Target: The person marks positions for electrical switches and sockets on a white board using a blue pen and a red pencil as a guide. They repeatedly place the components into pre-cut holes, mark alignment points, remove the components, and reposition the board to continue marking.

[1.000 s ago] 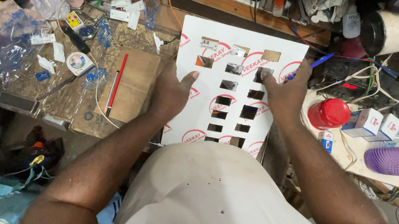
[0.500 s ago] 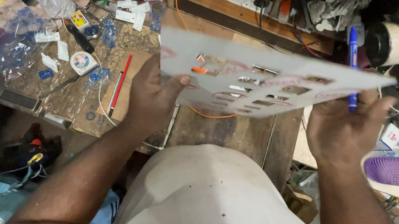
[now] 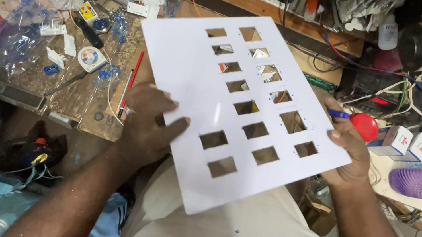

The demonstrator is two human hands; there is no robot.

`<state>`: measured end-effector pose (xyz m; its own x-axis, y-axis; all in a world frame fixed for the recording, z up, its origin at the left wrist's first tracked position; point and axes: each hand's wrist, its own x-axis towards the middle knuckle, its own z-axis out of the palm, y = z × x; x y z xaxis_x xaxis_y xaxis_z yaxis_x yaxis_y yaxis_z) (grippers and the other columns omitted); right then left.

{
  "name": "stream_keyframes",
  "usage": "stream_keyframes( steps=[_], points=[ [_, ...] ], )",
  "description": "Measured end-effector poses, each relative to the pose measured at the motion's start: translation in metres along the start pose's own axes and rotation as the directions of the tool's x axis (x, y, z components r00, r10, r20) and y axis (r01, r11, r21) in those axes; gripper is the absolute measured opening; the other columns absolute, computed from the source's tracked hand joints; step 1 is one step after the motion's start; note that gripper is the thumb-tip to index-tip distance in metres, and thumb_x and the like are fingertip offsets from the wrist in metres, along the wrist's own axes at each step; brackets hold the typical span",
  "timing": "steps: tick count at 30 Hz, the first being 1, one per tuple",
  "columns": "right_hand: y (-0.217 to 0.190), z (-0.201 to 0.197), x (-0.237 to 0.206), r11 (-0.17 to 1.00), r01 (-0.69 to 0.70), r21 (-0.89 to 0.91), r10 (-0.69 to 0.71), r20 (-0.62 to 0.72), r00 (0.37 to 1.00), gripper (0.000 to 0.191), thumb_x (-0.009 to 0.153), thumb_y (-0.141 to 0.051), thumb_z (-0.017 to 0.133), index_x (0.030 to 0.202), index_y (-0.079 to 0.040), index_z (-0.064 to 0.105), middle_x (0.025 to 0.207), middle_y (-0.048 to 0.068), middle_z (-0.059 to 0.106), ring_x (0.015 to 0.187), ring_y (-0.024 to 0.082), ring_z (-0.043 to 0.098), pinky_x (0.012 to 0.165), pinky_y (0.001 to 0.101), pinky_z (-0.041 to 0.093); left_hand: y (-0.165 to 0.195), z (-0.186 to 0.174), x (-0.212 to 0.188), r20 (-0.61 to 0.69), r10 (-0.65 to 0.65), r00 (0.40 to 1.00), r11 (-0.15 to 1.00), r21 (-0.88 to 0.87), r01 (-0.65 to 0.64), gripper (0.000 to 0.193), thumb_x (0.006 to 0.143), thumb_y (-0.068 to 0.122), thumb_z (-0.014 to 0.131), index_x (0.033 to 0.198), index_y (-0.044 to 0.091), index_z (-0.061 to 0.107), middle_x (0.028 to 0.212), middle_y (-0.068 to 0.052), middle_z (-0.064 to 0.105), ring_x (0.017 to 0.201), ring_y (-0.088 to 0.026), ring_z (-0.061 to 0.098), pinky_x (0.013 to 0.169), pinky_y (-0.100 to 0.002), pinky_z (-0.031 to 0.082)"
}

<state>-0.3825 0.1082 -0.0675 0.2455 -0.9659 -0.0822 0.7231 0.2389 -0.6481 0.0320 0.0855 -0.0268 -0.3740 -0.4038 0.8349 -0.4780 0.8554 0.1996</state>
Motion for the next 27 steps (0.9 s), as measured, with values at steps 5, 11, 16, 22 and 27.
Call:
stream_keyframes(
  steps=[5,11,16,22,27],
  points=[
    [0.033,0.019,0.009,0.994,0.1,-0.031,-0.1,0.018,0.995,0.065,0.087,0.008,0.068,0.146,-0.008,0.048,0.144,0.018,0.058,0.128,0.036,0.063,0.108,0.051,0.051,-0.002,0.017,-0.017,0.261,-0.835,0.484,0.239,-0.621,0.747,0.052,0.106,0.041,0.043,0.144,0.005,0.047,0.127,-0.008,0.063,0.115,-0.021,0.061,0.102,-0.043,0.05],
    [0.055,0.029,0.027,0.967,0.07,-0.244,-0.07,0.009,0.998,0.061,0.088,0.009,0.065,0.143,-0.012,0.047,0.151,0.011,0.055,0.136,0.022,0.059,0.115,0.0435,0.044,-0.016,0.013,-0.047,0.625,-0.762,0.17,-0.404,-0.663,0.631,0.054,0.098,0.032,0.059,0.141,0.0,0.05,0.11,-0.017,0.068,0.086,-0.024,0.068,0.076,-0.043,0.059],
    [0.044,0.011,0.041,0.484,0.148,-0.862,-0.096,0.116,0.989,0.033,0.096,-0.008,0.066,0.128,-0.008,0.058,0.134,0.011,0.065,0.12,0.023,0.067,0.104,0.0378,0.052,-0.035,-0.02,-0.069,0.395,-0.908,0.141,-0.197,-0.698,0.688,0.043,0.102,0.03,0.064,0.13,-0.003,0.06,0.103,-0.014,0.069,0.078,-0.02,0.066,0.07,-0.038,0.059],
    [0.044,-0.015,0.037,-0.251,-0.061,-0.966,-0.105,-0.035,0.994,0.027,0.096,-0.023,0.067,0.116,-0.004,0.068,0.103,0.017,0.071,0.094,0.035,0.069,0.083,0.0426,0.054,-0.038,-0.081,-0.076,0.093,-0.953,0.287,0.143,-0.697,0.703,0.047,0.107,0.033,0.067,0.131,-0.007,0.058,0.113,-0.016,0.07,0.084,-0.02,0.069,0.075,-0.034,0.06],
    [0.047,-0.039,0.026,-0.32,0.143,-0.937,-0.072,0.174,0.982,0.025,0.098,-0.017,0.064,0.121,-0.009,0.07,0.109,0.017,0.07,0.104,0.037,0.065,0.092,0.0448,0.051,-0.028,-0.11,-0.069,-0.081,-0.915,0.394,0.368,-0.566,0.738,0.051,0.118,0.037,0.065,0.129,-0.013,0.059,0.111,-0.019,0.069,0.083,-0.02,0.068,0.076,-0.031,0.059]
  ],
)
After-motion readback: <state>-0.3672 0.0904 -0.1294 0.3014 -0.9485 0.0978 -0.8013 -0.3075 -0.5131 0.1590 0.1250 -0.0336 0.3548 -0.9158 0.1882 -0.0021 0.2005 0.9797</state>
